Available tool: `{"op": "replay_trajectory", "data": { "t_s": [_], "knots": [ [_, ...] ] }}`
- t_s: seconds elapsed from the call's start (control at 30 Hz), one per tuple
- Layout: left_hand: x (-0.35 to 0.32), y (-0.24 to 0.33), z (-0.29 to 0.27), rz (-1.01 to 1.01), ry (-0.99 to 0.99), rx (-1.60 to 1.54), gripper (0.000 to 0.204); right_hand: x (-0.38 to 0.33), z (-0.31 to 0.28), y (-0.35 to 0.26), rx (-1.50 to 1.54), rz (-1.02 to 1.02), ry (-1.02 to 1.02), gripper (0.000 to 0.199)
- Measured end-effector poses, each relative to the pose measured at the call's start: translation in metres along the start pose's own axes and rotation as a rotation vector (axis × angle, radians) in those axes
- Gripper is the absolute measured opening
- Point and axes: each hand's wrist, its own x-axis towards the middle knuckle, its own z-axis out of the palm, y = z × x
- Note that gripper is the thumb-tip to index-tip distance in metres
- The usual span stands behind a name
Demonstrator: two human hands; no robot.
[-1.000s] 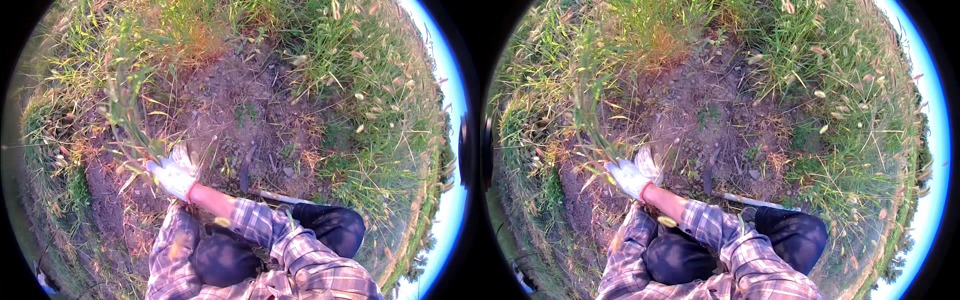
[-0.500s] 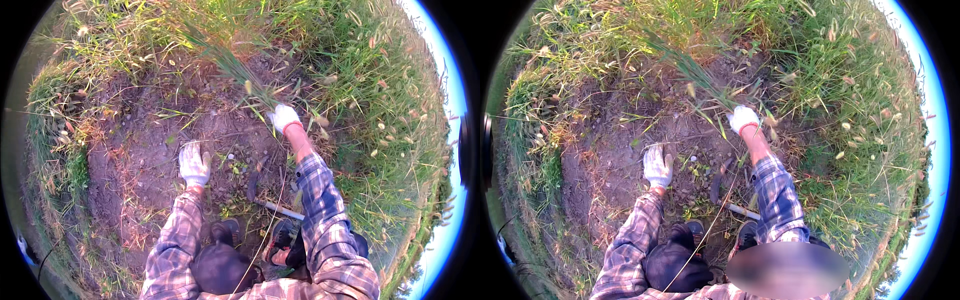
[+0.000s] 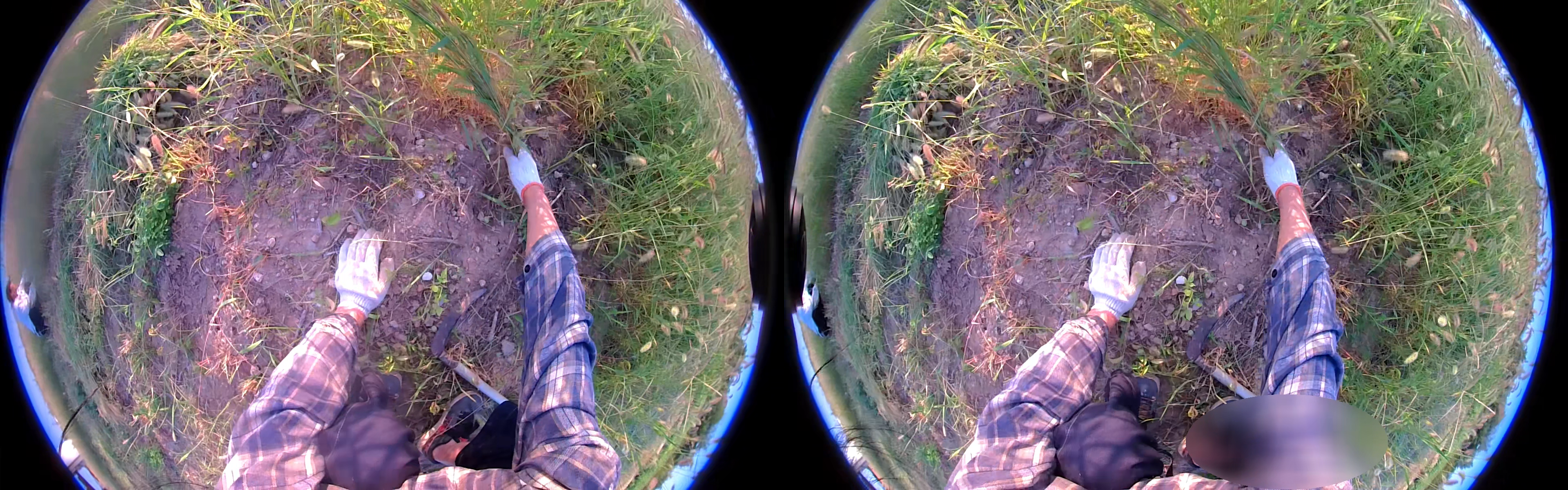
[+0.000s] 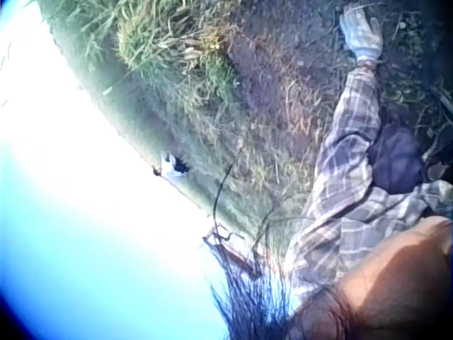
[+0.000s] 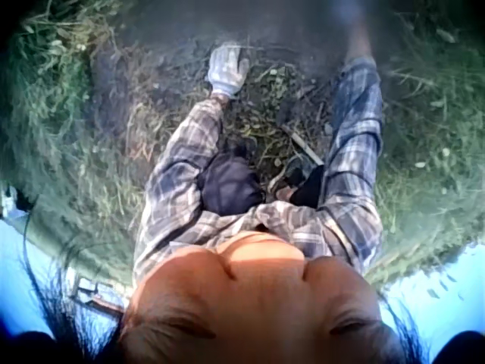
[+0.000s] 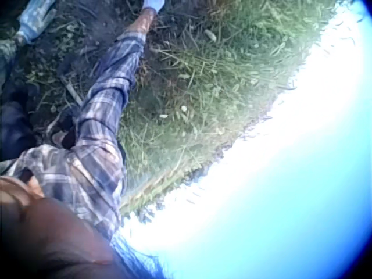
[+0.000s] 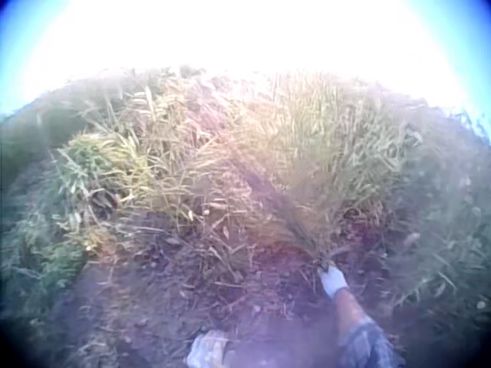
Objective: The person harvests tall grass using a hand scythe, pulling bunches by hand and cutting them at the base.
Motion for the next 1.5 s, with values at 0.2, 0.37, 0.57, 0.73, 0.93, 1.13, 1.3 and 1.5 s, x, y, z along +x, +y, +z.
{"op": "replay_trajectory", "data": {
  "t_s": [0.2,0.37,0.57,0.73,0.93,1.13,1.3,1.5],
  "knots": [
    [-0.001,-0.003,-0.001,-0.009,0.022,-0.011,0.051,-0.012,0.008,-0.024,0.030,-0.011,-0.114,0.046],
    [0.000,0.009,0.004,-0.009,0.020,-0.037,0.053,-0.086,0.028,-0.062,-0.402,0.038,-0.283,0.046],
    [-0.020,-0.031,0.030,-0.031,0.107,0.264,0.049,-0.245,0.011,-0.322,0.468,-0.070,-0.793,0.040],
    [-0.027,-0.005,0.044,0.046,0.091,0.111,0.048,-0.267,-0.010,-0.332,0.311,-0.273,-0.775,0.043],
    [-0.005,-0.002,0.009,0.027,0.079,0.004,0.048,-0.230,0.036,-0.190,-0.135,0.060,-0.048,0.042],
    [-0.002,0.006,0.013,0.007,0.025,0.003,0.056,-0.146,0.057,-0.150,-0.402,-0.652,0.004,0.042],
    [-0.006,-0.001,0.015,0.016,0.034,0.029,0.053,-0.124,0.093,-0.185,-0.143,-0.330,-0.045,0.025],
    [0.001,-0.009,-0.007,0.036,0.000,0.070,0.048,-0.220,0.076,-0.301,0.915,0.256,-0.604,0.049]
  ]
}}
